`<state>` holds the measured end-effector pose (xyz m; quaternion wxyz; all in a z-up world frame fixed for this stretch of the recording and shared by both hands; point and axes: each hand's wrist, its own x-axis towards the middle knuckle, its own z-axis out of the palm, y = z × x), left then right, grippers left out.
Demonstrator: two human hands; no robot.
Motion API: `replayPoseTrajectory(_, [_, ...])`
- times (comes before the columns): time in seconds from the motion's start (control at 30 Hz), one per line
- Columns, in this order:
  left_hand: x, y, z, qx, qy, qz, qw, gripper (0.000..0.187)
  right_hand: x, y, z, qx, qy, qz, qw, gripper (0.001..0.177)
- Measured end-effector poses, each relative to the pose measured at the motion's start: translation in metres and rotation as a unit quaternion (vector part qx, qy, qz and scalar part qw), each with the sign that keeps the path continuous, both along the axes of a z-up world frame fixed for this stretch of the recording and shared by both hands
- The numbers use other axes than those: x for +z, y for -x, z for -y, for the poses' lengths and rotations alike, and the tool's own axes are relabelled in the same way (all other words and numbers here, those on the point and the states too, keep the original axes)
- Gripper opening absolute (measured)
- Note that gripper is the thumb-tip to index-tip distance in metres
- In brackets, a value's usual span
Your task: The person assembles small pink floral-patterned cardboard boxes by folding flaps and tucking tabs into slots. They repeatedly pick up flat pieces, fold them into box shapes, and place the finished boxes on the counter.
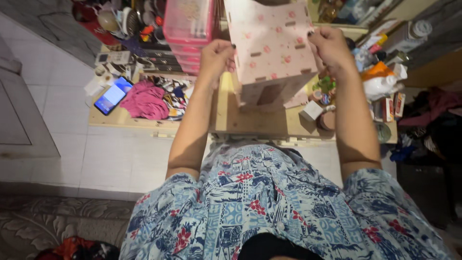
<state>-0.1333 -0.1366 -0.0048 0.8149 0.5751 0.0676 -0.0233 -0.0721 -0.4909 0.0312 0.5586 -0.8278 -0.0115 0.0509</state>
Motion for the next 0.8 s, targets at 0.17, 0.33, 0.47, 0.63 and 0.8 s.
replayPoseTrajectory(0.17, [0.012,-0.004,0.000,0.015,0.050,0.006,0.999,0.012,-0.042,-0.024,-0.001,0.022,-0.171,0.030,0.985,0.020])
replayPoseTrajectory(0.33, [0.029,-0.001,0.000,0.026,0.024,0.015,0.999,0.011,-0.042,-0.039,-0.002,-0.021,-0.145,0.022,0.989,0.015])
replayPoseTrajectory(0.47, [0.041,0.005,0.004,0.027,0.037,0.053,0.998,0.007,-0.034,-0.043,0.001,0.019,-0.211,0.017,0.977,0.011])
replayPoseTrajectory(0.63, [0.046,0.004,0.004,0.022,0.016,0.050,0.998,0.007,-0.075,-0.075,0.005,0.023,-0.316,-0.021,0.948,0.024])
replayPoseTrajectory(0.8, [0.024,-0.012,-0.004,0.050,0.019,0.071,0.996,0.011,-0.120,-0.125,0.022,0.083,-0.222,0.096,0.967,0.035])
